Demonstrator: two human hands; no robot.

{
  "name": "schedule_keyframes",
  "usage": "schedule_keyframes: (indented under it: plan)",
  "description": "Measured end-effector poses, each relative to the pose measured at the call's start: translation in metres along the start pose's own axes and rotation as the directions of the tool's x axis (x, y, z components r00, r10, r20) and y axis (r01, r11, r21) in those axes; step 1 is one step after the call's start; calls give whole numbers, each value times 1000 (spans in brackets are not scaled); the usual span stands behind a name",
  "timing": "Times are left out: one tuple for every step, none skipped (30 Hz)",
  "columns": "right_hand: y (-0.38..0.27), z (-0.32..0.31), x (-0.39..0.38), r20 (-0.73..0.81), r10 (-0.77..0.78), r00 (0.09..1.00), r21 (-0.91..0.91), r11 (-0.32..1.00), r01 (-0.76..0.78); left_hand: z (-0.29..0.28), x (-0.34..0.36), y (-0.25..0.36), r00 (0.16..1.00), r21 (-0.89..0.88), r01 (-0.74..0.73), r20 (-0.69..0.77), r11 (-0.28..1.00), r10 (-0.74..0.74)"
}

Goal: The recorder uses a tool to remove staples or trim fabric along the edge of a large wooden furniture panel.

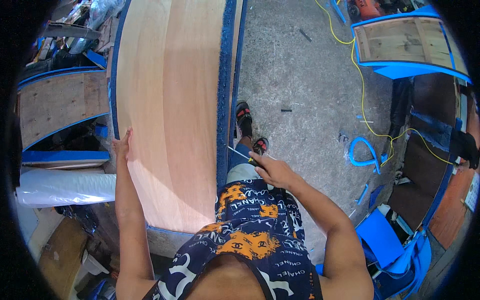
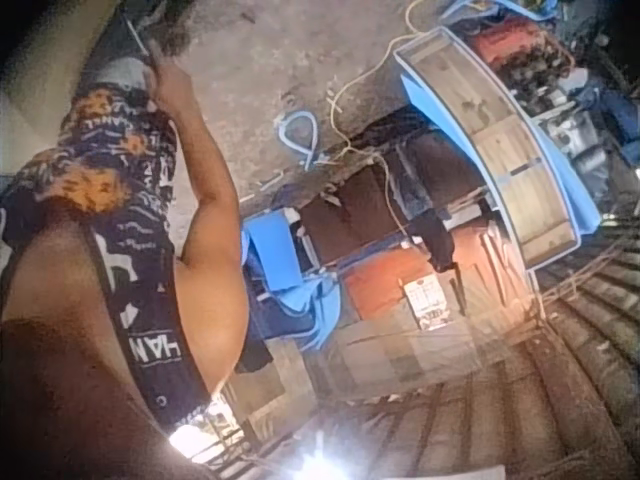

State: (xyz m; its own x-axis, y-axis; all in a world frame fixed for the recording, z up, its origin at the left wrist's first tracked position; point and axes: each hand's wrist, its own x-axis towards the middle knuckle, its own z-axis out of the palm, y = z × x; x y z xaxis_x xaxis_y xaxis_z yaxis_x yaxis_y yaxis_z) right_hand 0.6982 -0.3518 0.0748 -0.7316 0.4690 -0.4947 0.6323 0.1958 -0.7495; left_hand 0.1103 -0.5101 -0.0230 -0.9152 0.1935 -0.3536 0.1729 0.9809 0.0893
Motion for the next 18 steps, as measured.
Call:
schedule_keyframes:
  plan:
    - [-7,-3,-3,51,27,998,-19,999,-26,-1,-2,1,1000,-19,-6,2,1000,6]
    - [-12,-5,-4,103,58,993,-38,998,-54,-2,-4,3,1000,-24,-8,4,1000,8]
    - [-17,-7,-3,101,59,993,-43,998,-55,-3,-7,5,1000,-41,-14,-10,999,13]
    - [-20,-8,-3,102,80,992,-37,996,-77,-4,-9,6,1000,-37,-11,-19,999,10]
    - [-22,-9,-2,114,117,987,-34,993,-114,-5,-10,8,1000,-62,-20,-23,998,19]
    - [-24,-10,-1,101,101,990,-32,995,-98,-5,-11,9,1000,-52,14,-6,999,-14]
    - [-26,-10,-1,88,91,992,-31,996,-89,-5,-11,10,999,-30,51,-3,998,-52]
    - [-28,-10,-1,75,82,994,-29,996,-80,-5,-11,10,999,-45,48,12,998,-48]
    - [-30,-10,-1,75,84,994,-32,996,-82,-5,-10,10,999,-38,50,1,998,-50]
    - [-32,-10,-1,69,107,992,-40,994,-104,-4,-10,10,999,-32,52,-10,998,-52]
    - [-35,-10,-1,64,125,990,-45,992,-122,-4,-9,10,998,-35,54,-8,998,-54]
    - [-38,-10,0,67,129,989,-54,991,-125,-3,-8,10,998,-31,57,8,998,-57]
    - [-40,-11,0,59,108,992,-51,993,-105,-3,-8,10,998,-27,60,24,998,-59]
    - [-43,-12,1,67,110,992,-62,992,-106,-4,-8,10,998,-31,63,25,998,-63]
    - [-46,-14,2,52,84,995,-54,995,-81,-4,-9,11,998,-34,63,23,997,-62]
    - [-48,-16,2,82,126,989,-111,987,-117,-5,-10,12,997,-9,72,33,997,-72]
    - [-51,-18,3,118,174,978,-179,972,-151,-7,-12,13,998,-39,65,24,997,-64]
    - [-53,-20,4,112,169,979,-173,974,-149,-8,-14,15,997,-33,73,29,997,-72]
